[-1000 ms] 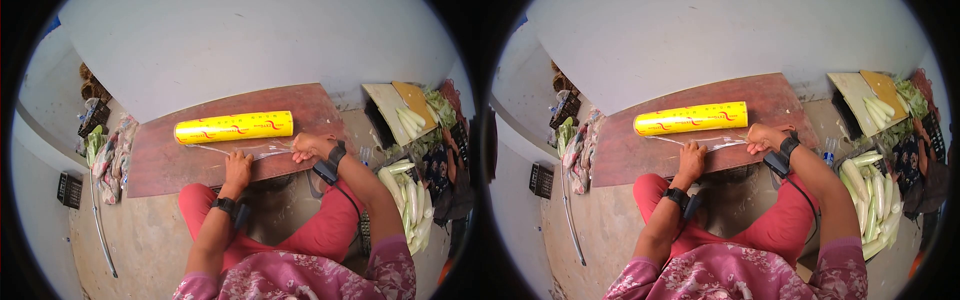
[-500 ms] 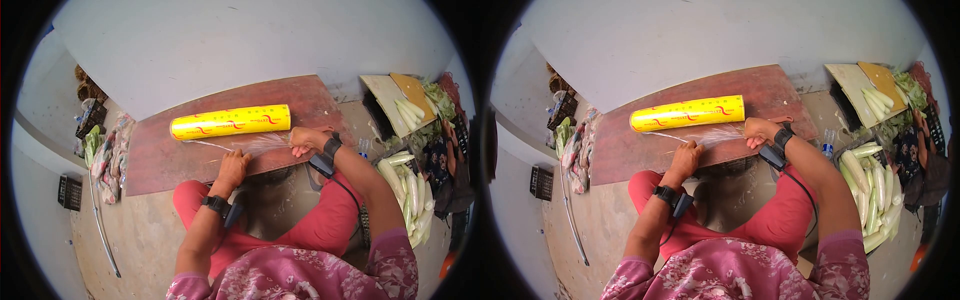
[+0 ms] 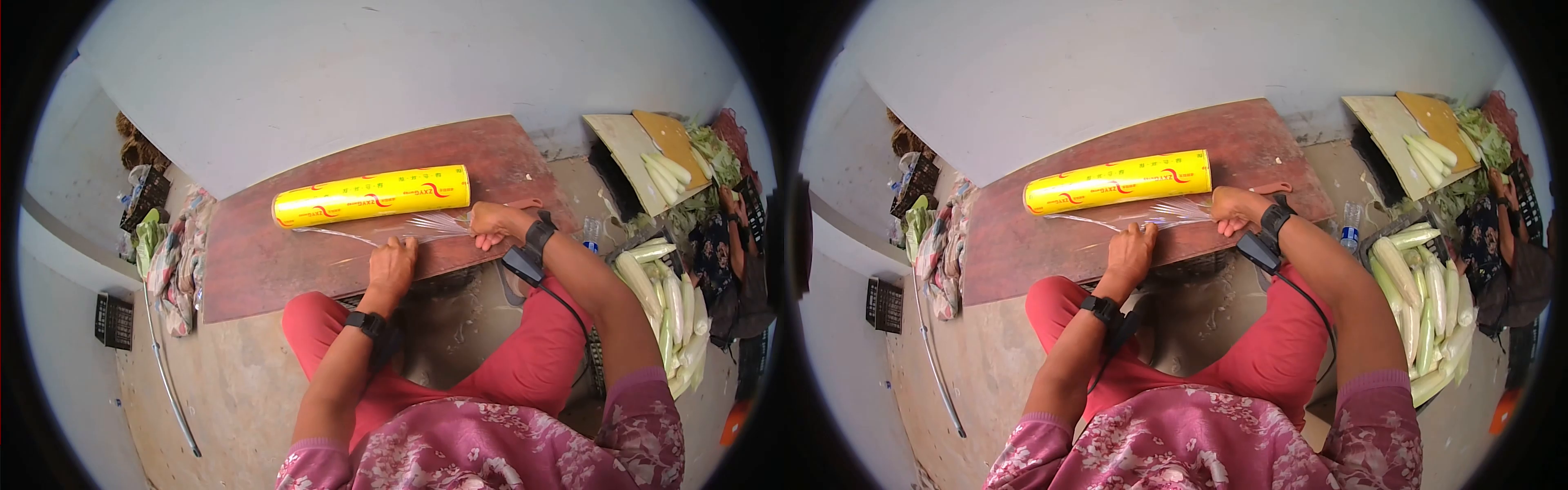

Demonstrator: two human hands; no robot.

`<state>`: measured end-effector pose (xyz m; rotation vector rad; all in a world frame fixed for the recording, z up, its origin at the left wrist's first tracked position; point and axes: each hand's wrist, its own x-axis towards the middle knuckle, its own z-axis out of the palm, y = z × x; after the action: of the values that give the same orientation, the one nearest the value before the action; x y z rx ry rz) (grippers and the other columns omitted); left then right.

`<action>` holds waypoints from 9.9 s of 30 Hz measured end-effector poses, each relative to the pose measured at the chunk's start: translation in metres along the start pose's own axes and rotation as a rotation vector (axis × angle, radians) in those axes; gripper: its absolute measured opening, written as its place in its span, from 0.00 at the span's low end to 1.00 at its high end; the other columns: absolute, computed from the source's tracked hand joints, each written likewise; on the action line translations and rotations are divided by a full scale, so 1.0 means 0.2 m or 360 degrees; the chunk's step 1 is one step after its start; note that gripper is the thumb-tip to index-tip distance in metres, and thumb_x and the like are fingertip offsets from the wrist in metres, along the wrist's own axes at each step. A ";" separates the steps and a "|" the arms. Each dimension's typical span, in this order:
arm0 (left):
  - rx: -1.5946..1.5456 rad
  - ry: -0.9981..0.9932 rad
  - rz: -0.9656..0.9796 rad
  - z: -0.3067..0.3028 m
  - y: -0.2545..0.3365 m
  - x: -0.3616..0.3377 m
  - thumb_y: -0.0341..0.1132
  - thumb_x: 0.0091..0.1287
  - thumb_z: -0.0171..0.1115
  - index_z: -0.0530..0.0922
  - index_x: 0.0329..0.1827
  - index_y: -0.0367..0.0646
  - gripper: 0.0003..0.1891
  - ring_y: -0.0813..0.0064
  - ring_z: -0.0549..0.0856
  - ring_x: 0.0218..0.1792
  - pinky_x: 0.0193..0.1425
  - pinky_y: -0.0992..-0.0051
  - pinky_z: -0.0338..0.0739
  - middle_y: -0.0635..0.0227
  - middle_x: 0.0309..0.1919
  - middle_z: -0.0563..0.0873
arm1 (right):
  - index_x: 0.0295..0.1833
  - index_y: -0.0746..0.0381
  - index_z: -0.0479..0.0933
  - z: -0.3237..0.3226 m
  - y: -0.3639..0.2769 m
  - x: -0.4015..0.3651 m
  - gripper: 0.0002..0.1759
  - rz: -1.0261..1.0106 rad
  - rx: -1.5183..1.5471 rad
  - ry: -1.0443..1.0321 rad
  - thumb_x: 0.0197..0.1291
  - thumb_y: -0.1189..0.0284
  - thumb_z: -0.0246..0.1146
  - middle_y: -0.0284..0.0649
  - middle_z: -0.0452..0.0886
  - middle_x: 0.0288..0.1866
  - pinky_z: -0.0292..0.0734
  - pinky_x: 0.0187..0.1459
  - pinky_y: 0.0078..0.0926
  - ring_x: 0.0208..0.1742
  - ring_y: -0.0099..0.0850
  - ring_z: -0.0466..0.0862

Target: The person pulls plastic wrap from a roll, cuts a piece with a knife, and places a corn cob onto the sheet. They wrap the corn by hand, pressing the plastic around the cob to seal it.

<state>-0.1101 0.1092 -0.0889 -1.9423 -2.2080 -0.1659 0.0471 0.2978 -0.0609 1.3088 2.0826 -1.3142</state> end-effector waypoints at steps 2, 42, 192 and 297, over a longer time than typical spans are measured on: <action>0.0004 -0.0005 0.0015 0.02 -0.01 0.01 0.31 0.62 0.53 0.75 0.36 0.43 0.04 0.58 0.84 0.28 0.30 0.65 0.80 0.55 0.29 0.80 | 0.37 0.72 0.77 0.00 -0.01 -0.01 0.09 -0.0001 0.0005 -0.0002 0.58 0.76 0.55 0.43 0.84 0.26 0.73 0.15 0.21 0.19 0.27 0.81; -0.0204 0.0063 0.0442 -0.03 -0.14 -0.11 0.29 0.57 0.54 0.76 0.31 0.42 0.03 0.64 0.79 0.41 0.46 0.67 0.74 0.62 0.36 0.77 | 0.29 0.65 0.80 0.06 -0.01 0.06 0.12 0.0193 -0.0309 0.0020 0.55 0.72 0.52 0.43 0.83 0.24 0.76 0.25 0.44 0.19 0.35 0.80; -0.0131 -0.0655 0.0660 -0.10 0.06 0.18 0.43 0.71 0.45 0.62 0.70 0.73 0.23 0.63 0.85 0.26 0.28 0.66 0.78 0.62 0.25 0.84 | 0.62 0.71 0.64 -0.23 -0.19 0.06 0.29 -0.0968 0.0764 0.1017 0.54 0.80 0.62 0.46 0.81 0.41 0.76 0.32 0.23 0.34 0.29 0.82; -0.0340 -0.1021 0.0444 -0.19 0.08 0.18 0.31 0.68 0.47 0.55 0.73 0.71 0.31 0.61 0.84 0.48 0.48 0.65 0.78 0.62 0.50 0.83 | 0.32 0.62 0.73 -0.34 0.39 -0.03 0.07 -0.0862 -0.1244 0.0951 0.46 0.76 0.64 0.47 0.79 0.29 0.72 0.35 0.38 0.32 0.41 0.79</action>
<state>-0.0950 0.1377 -0.0438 -2.6929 -2.2930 0.3223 0.1279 0.3626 -0.0637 0.8479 3.0388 -0.1088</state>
